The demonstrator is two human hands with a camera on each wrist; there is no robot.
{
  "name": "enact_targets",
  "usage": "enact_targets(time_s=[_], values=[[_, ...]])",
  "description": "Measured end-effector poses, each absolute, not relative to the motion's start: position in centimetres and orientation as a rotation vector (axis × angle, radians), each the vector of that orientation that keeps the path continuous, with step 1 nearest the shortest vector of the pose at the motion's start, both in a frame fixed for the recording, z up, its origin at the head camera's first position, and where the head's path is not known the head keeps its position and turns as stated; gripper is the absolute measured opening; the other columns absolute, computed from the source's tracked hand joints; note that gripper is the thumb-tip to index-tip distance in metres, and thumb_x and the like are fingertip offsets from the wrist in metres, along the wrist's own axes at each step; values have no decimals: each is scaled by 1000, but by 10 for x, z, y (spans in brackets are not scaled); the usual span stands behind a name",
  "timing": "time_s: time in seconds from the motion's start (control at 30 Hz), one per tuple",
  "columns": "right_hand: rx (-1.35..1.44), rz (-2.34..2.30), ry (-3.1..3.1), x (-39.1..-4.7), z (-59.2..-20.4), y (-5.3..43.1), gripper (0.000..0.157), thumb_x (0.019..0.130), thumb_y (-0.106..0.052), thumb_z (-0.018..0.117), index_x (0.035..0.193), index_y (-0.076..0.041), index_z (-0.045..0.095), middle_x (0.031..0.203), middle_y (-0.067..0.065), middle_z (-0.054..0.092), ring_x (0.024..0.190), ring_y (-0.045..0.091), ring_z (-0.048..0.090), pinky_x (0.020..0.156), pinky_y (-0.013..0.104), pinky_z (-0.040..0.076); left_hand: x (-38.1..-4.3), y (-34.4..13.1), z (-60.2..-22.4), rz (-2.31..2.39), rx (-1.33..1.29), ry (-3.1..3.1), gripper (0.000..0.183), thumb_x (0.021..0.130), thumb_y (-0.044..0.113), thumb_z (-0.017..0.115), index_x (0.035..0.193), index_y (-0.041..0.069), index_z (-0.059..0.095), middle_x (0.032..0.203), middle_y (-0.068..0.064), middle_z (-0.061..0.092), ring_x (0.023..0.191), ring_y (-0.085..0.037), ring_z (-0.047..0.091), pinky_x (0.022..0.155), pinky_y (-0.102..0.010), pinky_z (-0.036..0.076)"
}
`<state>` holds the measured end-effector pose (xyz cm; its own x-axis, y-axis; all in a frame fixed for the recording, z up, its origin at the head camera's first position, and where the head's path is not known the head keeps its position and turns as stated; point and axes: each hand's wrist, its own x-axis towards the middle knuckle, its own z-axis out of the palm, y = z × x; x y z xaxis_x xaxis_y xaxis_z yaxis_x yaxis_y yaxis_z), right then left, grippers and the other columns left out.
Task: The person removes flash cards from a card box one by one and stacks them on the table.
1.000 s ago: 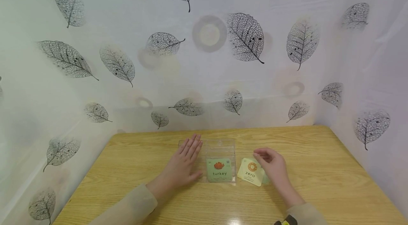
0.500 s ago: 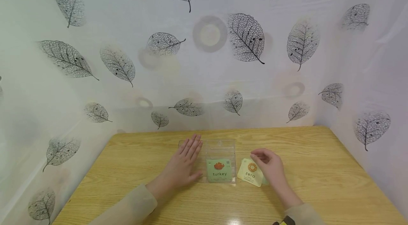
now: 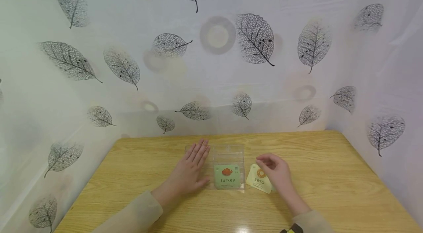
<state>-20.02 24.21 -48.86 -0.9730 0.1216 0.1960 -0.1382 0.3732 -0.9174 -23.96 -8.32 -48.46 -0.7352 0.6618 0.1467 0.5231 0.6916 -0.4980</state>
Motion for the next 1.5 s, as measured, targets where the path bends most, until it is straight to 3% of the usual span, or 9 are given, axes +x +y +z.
enact_targets(time_s=[0.17,0.43,0.67,0.93,1.5], values=[[33,1643,-2392,-202,-490,240,19,99,-6,74,112,7,73,92,-12,73,82,-3,66,73,14,58,-241,-84,-485,598,-944,-2581,101,102,77,33,170,4,16,180,-17,6,168,-33,11,138,-43,16],[37,1680,-2380,-202,-489,236,20,98,-6,75,113,6,74,95,-3,76,82,-3,65,72,14,58,-242,-82,-484,612,-938,-2607,101,102,76,33,170,3,14,180,-17,5,168,-33,8,138,-43,16],[42,1723,-2372,-202,-490,232,20,98,-7,75,114,6,74,91,-13,73,81,-2,65,71,18,59,-243,-83,-486,581,-953,-2584,101,102,75,34,170,3,15,180,-18,7,168,-33,11,138,-43,16],[65,1743,-2378,-201,-489,226,19,98,-5,74,112,7,74,88,-14,72,76,2,64,64,20,58,-242,-82,-483,605,-944,-2599,101,102,76,34,170,3,15,180,-17,6,168,-33,9,138,-43,16],[114,1739,-2394,-198,-492,213,16,96,-3,75,109,6,75,94,0,75,81,-3,64,75,16,59,-239,-83,-482,586,-952,-2604,100,103,76,34,169,3,18,179,-17,8,168,-33,11,137,-43,18]])
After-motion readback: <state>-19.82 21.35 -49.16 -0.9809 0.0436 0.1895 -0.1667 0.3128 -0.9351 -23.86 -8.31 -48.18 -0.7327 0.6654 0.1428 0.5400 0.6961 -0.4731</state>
